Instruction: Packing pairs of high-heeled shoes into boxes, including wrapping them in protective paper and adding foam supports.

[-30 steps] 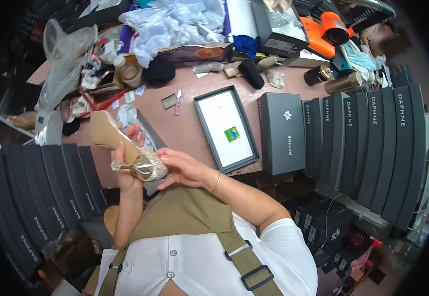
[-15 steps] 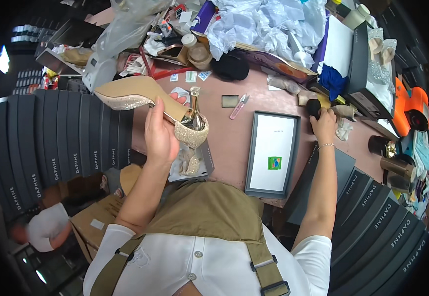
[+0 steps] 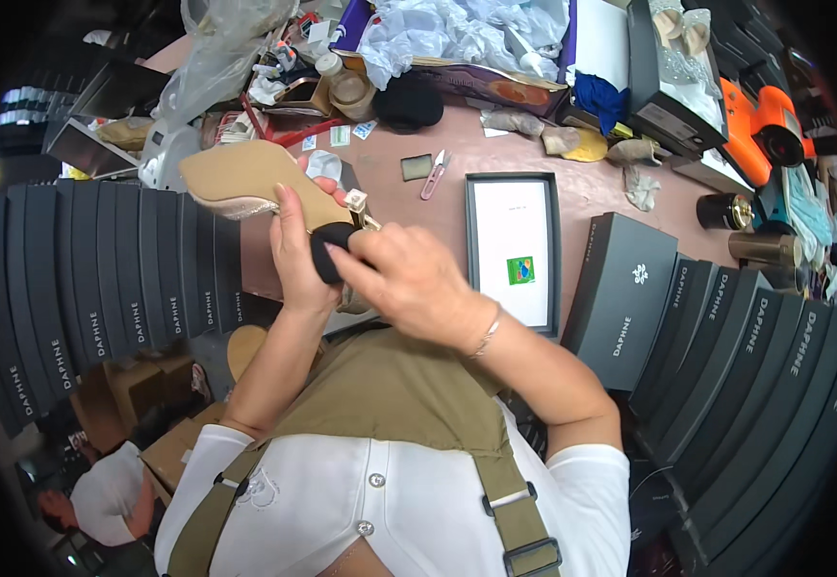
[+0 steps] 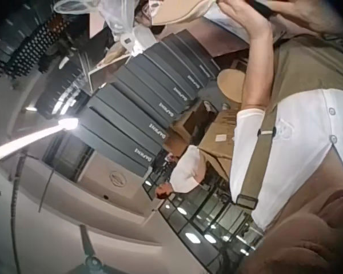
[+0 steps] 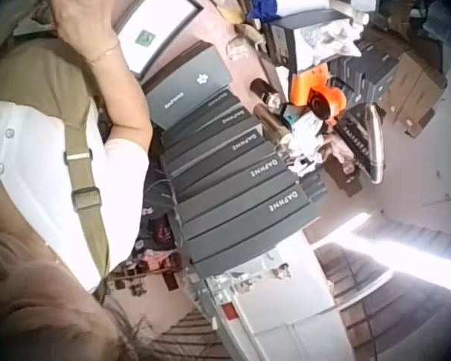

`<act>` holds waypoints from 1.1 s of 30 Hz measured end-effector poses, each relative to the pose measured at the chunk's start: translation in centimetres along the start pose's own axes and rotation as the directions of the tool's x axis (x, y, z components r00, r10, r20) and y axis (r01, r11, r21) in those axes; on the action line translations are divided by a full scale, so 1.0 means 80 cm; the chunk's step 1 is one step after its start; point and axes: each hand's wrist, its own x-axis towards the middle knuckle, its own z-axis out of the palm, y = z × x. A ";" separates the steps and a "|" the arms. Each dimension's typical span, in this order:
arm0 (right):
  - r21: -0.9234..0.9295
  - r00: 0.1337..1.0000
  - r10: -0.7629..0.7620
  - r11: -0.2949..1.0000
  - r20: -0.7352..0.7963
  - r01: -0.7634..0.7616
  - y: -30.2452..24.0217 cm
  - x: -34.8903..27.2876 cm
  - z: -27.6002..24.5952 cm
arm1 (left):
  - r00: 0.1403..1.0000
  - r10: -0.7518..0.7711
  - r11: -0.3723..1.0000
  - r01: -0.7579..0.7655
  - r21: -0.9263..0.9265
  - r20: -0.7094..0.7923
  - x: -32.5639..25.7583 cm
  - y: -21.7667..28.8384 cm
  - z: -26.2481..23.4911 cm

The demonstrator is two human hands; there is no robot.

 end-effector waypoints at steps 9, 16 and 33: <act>0.014 0.981 0.173 0.985 -0.084 -0.172 -0.081 0.010 -0.001 | 1.000 -0.006 1.000 0.006 0.007 -0.015 0.002 0.043 -0.081; -0.259 0.948 0.302 0.928 0.095 -0.270 -0.055 -0.025 0.005 | 0.982 0.022 0.990 0.005 -0.142 0.188 -0.004 0.067 -0.113; -0.060 0.798 0.601 0.799 0.050 -0.598 0.069 -0.097 0.117 | 0.963 -0.079 0.952 0.150 -0.266 0.259 0.006 0.069 -0.126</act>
